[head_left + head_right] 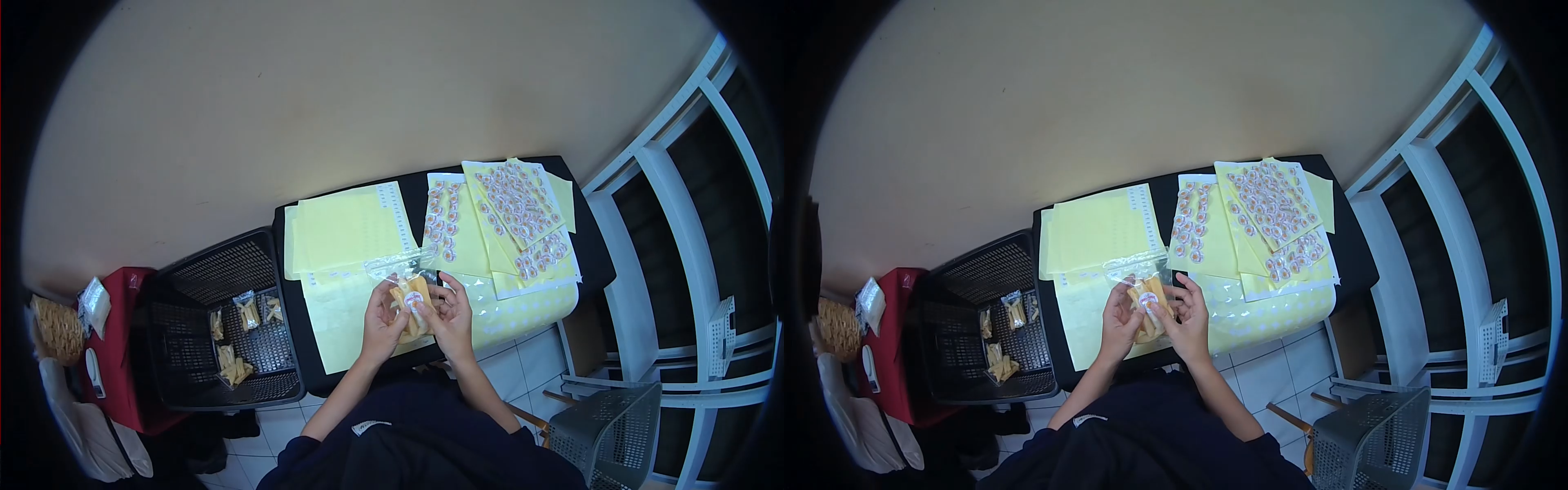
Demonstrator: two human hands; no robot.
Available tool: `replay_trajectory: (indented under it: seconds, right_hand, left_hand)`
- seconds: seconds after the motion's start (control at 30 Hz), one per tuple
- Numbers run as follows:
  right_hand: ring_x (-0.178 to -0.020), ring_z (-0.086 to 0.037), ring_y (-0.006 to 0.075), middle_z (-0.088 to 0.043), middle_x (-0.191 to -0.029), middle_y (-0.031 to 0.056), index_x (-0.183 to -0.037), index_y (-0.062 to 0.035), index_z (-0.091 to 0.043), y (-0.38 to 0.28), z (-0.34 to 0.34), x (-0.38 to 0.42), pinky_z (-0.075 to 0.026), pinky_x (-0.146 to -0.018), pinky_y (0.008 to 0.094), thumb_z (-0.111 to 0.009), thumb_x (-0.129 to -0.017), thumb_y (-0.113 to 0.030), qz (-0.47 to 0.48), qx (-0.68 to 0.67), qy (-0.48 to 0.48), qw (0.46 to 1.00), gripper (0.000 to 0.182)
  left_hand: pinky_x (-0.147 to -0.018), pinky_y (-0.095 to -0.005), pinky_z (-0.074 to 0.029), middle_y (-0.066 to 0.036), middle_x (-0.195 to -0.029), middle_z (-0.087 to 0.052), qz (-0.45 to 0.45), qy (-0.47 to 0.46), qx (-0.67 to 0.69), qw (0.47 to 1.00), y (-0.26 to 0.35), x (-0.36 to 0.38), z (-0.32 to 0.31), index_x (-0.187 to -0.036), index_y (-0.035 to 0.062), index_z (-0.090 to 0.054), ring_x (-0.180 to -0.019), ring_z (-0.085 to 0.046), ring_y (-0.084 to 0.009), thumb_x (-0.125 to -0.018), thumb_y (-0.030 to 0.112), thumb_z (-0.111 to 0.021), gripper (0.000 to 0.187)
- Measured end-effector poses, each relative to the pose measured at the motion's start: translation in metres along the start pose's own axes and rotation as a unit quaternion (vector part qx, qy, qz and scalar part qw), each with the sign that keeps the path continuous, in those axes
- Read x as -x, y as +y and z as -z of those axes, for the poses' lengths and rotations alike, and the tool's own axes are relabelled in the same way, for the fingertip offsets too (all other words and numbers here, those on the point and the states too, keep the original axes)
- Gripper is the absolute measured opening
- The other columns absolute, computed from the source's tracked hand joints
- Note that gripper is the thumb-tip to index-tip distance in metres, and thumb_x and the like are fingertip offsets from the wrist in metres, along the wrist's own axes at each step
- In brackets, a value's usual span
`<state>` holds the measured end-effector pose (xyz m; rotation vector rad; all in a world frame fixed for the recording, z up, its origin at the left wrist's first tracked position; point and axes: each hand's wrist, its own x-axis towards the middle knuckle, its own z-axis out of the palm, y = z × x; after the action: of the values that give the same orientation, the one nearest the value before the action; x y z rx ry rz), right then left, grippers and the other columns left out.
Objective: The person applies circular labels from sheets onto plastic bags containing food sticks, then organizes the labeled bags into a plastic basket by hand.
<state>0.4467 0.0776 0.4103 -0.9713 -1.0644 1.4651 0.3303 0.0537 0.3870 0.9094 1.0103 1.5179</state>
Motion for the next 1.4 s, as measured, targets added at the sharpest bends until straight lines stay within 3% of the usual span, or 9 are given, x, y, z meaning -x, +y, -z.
replay_trajectory:
  seconds: [0.47, 0.87, 0.97, 1.07, 1.13, 1.17, 1.27, 1.33, 1.4]
  right_hand:
    - [-0.081, -0.055, 0.0126, -0.052, -0.095, 0.0113, -0.12, 0.0015, -0.03, 0.013, 0.017, -0.016, -0.046, -0.07, 0.0216, -0.059, -0.072, 0.004, -0.096, -0.072, -0.028, 0.992, 0.057]
    - [-0.072, -0.055, 0.0091, -0.052, -0.092, 0.0105, -0.117, 0.0019, -0.032, 0.016, 0.003, -0.015, -0.046, -0.06, 0.0185, -0.061, -0.073, 0.001, -0.042, -0.048, -0.003, 0.998, 0.053]
    - [-0.082, -0.054, 0.0117, -0.051, -0.097, 0.0113, -0.12, 0.0009, -0.032, 0.009, 0.001, -0.013, -0.044, -0.07, 0.0218, -0.058, -0.077, -0.004, -0.026, 0.027, -0.05, 0.998, 0.051]
    - [-0.094, -0.05, 0.0157, -0.05, -0.102, 0.0122, -0.124, -0.0004, -0.029, 0.003, -0.003, -0.01, -0.04, -0.081, 0.0268, -0.053, -0.081, -0.011, -0.036, -0.053, -0.063, 0.996, 0.049]
    - [-0.104, -0.044, 0.0187, -0.047, -0.112, 0.0137, -0.124, 0.0003, -0.031, 0.001, -0.005, -0.006, -0.032, -0.091, 0.0329, -0.05, -0.081, -0.014, 0.004, 0.012, -0.069, 0.998, 0.048]
    - [-0.104, -0.044, 0.0187, -0.047, -0.112, 0.0137, -0.124, 0.0003, -0.031, -0.002, -0.006, -0.004, -0.032, -0.091, 0.0329, -0.05, -0.081, -0.014, 0.006, 0.012, -0.065, 0.998, 0.048]
    - [-0.103, -0.045, 0.022, -0.046, -0.112, 0.0143, -0.117, -0.0001, -0.043, -0.015, -0.011, 0.004, -0.034, -0.089, 0.0332, -0.055, -0.077, -0.012, 0.141, 0.234, -0.029, 0.961, 0.043]
    - [-0.1, -0.046, 0.0254, -0.047, -0.109, 0.0147, -0.108, -0.0008, -0.052, -0.022, -0.017, 0.013, -0.036, -0.087, 0.0336, -0.059, -0.073, -0.011, 0.256, 0.379, 0.013, 0.889, 0.036]
    - [-0.097, -0.048, 0.0257, -0.047, -0.106, 0.0145, -0.103, -0.0012, -0.055, -0.02, -0.021, 0.018, -0.038, -0.084, 0.0331, -0.061, -0.071, -0.007, 0.267, 0.387, 0.03, 0.882, 0.033]
  left_hand:
    - [-0.09, -0.0318, -0.036, -0.013, -0.114, -0.041, 0.001, 0.027, -0.013, 1.0, -0.007, -0.001, -0.006, -0.118, -0.0005, -0.032, -0.109, -0.042, -0.0196, -0.075, -0.007, -0.048, 0.047]
    - [-0.096, -0.0331, -0.028, -0.013, -0.12, -0.039, 0.024, 0.054, 0.033, 0.998, -0.003, 0.002, -0.002, -0.116, 0.0, -0.035, -0.116, -0.034, -0.0209, -0.072, -0.006, -0.051, 0.047]
    - [-0.096, -0.0329, -0.03, -0.014, -0.122, -0.036, -0.01, 0.029, 0.001, 1.0, 0.001, 0.001, 0.005, -0.116, -0.0008, -0.033, -0.115, -0.035, -0.0208, -0.076, -0.005, -0.046, 0.042]
    - [-0.097, -0.0321, -0.026, -0.014, -0.123, -0.036, 0.0, 0.007, 0.041, 0.999, 0.007, -0.002, 0.013, -0.115, 0.0002, -0.035, -0.116, -0.035, -0.0213, -0.08, 0.001, -0.044, 0.037]
    - [-0.098, -0.0314, -0.023, -0.014, -0.122, -0.037, -0.024, 0.024, 0.033, 0.999, 0.012, -0.003, 0.013, -0.115, -0.0002, -0.036, -0.116, -0.034, -0.021, -0.082, 0.005, -0.042, 0.034]
    - [-0.098, -0.0314, -0.023, -0.014, -0.122, -0.037, -0.023, 0.02, 0.033, 0.999, 0.013, -0.004, 0.013, -0.115, -0.0002, -0.036, -0.116, -0.034, -0.021, -0.082, 0.005, -0.042, 0.034]
    - [-0.097, -0.0311, -0.024, -0.014, -0.122, -0.039, -0.003, 0.038, 0.055, 0.998, 0.017, -0.003, 0.013, -0.115, -0.0006, -0.037, -0.116, -0.035, -0.0208, -0.082, 0.003, -0.042, 0.034]
    - [-0.096, -0.0308, -0.027, -0.014, -0.122, -0.039, -0.026, 0.026, 0.012, 0.999, 0.024, 0.0, 0.014, -0.115, -0.0002, -0.038, -0.114, -0.037, -0.0206, -0.082, 0.002, -0.043, 0.034]
    - [-0.095, -0.0312, -0.029, -0.013, -0.121, -0.04, -0.024, 0.015, 0.008, 1.0, 0.031, 0.006, 0.013, -0.117, -0.0001, -0.038, -0.113, -0.039, -0.0205, -0.081, 0.004, -0.045, 0.036]
